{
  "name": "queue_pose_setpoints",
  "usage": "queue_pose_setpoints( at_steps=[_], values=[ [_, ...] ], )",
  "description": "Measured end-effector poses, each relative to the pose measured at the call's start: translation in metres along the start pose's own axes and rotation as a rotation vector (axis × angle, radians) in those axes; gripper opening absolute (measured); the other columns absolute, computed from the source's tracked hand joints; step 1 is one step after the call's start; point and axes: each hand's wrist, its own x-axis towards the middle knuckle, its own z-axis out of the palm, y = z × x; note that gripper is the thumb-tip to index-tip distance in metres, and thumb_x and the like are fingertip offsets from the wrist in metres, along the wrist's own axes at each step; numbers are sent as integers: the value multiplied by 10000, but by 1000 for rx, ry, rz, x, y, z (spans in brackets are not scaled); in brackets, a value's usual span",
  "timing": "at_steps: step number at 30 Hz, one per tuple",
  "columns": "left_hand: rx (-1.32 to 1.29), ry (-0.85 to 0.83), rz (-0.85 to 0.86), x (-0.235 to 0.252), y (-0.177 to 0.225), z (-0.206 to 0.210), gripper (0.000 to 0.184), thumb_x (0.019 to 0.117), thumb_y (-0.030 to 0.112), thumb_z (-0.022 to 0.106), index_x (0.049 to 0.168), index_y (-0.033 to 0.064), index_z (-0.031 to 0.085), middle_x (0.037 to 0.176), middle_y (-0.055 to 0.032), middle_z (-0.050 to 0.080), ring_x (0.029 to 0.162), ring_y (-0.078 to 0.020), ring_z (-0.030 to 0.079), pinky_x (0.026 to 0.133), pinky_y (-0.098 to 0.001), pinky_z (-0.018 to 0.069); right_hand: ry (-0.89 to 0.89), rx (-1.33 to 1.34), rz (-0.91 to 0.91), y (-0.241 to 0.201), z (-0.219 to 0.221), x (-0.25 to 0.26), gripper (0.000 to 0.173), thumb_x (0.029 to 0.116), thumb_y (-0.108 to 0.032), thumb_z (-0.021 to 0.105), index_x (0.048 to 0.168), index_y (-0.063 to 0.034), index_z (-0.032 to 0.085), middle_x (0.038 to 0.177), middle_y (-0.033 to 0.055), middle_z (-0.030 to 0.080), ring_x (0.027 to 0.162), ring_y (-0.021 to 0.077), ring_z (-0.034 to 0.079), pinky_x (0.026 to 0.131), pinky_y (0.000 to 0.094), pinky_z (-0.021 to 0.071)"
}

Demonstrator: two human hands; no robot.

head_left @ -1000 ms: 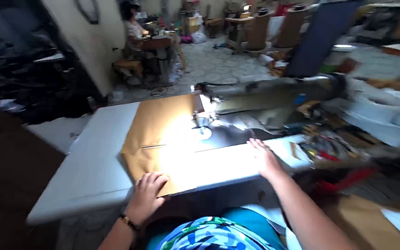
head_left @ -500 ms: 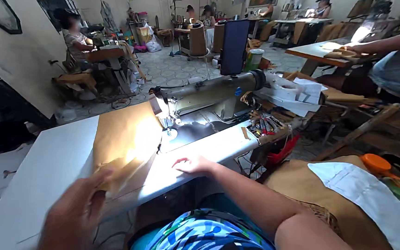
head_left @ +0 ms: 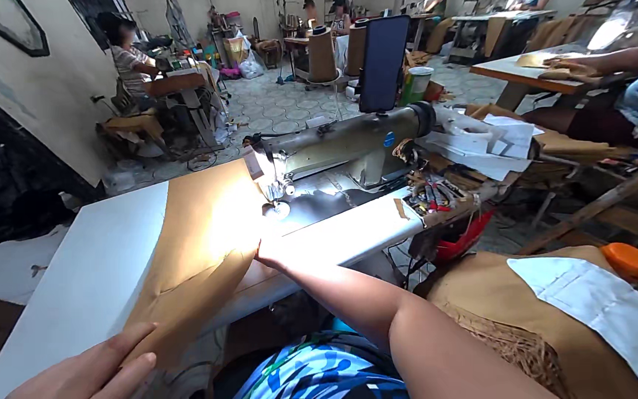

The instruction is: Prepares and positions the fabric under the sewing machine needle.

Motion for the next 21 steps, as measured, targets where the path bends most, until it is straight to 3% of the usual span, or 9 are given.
queue_pose_setpoints(
  at_steps=[2, 4, 5, 7, 10, 13, 17, 18, 21],
  values=[
    [-11, 15, 15, 0, -3, -1, 131, 1038, 53, 520, 1056, -38, 613, 1045, -314, 703, 762, -378, 723, 591, -415, 570, 135, 107, 2, 10, 6, 2, 620, 937, -284, 719, 1363, 131, 545, 1362, 303, 592, 1314, 369, 559, 1127, 473, 411],
    [6, 7, 17, 0, -3, -1, 131, 1041, 63, 522, 1011, -28, 609, 1040, -311, 707, 730, -373, 719, 565, -414, 559, 223, 300, 27, 21, 6, 7, 794, 847, -227, 805, 1481, 71, 431, 1445, 269, 532, 1323, 307, 554, 1117, 410, 452],
    [27, -4, 17, 1, -3, -1, 142, 1034, 61, 518, 971, -23, 613, 1026, -306, 711, 697, -369, 712, 535, -415, 545, 205, 306, 42, 24, 3, 5, 770, 841, -210, 803, 1471, 66, 456, 1434, 266, 545, 1313, 306, 560, 1108, 411, 456],
    [65, -29, 9, 6, 2, -1, 173, 1006, 44, 509, 917, -25, 640, 976, -298, 722, 632, -368, 696, 479, -424, 515, 45, 173, 142, 22, -4, -1, 532, 932, -218, 713, 1354, 78, 581, 1344, 264, 612, 1273, 332, 579, 1097, 467, 430],
    [70, -67, 20, 11, 5, -2, 155, 1007, 37, 548, 965, -14, 689, 980, -293, 719, 637, -368, 689, 487, -425, 512, -187, 1, 197, 19, -11, -7, 404, 1044, -187, 545, 1337, 86, 597, 1361, 289, 596, 1313, 391, 550, 1119, 529, 389],
    [80, -60, 27, 13, 5, -5, 137, 977, 31, 577, 917, -17, 691, 966, -290, 719, 629, -357, 687, 489, -419, 519, -220, -44, 20, 21, -11, -10, 386, 991, -159, 618, 1268, 110, 624, 1277, 306, 631, 1242, 410, 590, 1065, 551, 428],
    [84, -65, -19, 17, 8, -10, 170, 972, 44, 561, 873, -41, 671, 911, -289, 711, 626, -362, 687, 482, -428, 521, -283, -281, -33, 12, -10, -12, 586, 994, -395, 630, 1332, 80, 583, 1456, 282, 518, 1425, 381, 445, 1196, 493, 314],
    [91, -61, -22, 17, 9, -12, 176, 971, 45, 556, 866, -42, 667, 901, -287, 709, 624, -361, 686, 480, -427, 520, -231, -270, -86, 13, -7, -14, 561, 1001, -385, 622, 1309, 84, 614, 1427, 281, 559, 1411, 379, 471, 1208, 478, 302],
    [116, -30, -6, 19, 7, -18, 177, 976, 51, 548, 868, -39, 655, 889, -283, 702, 626, -357, 674, 482, -422, 505, -196, -190, -153, 18, -1, -15, 429, 985, -270, 644, 1220, 89, 664, 1282, 277, 648, 1289, 395, 572, 1116, 522, 399]
  ],
)
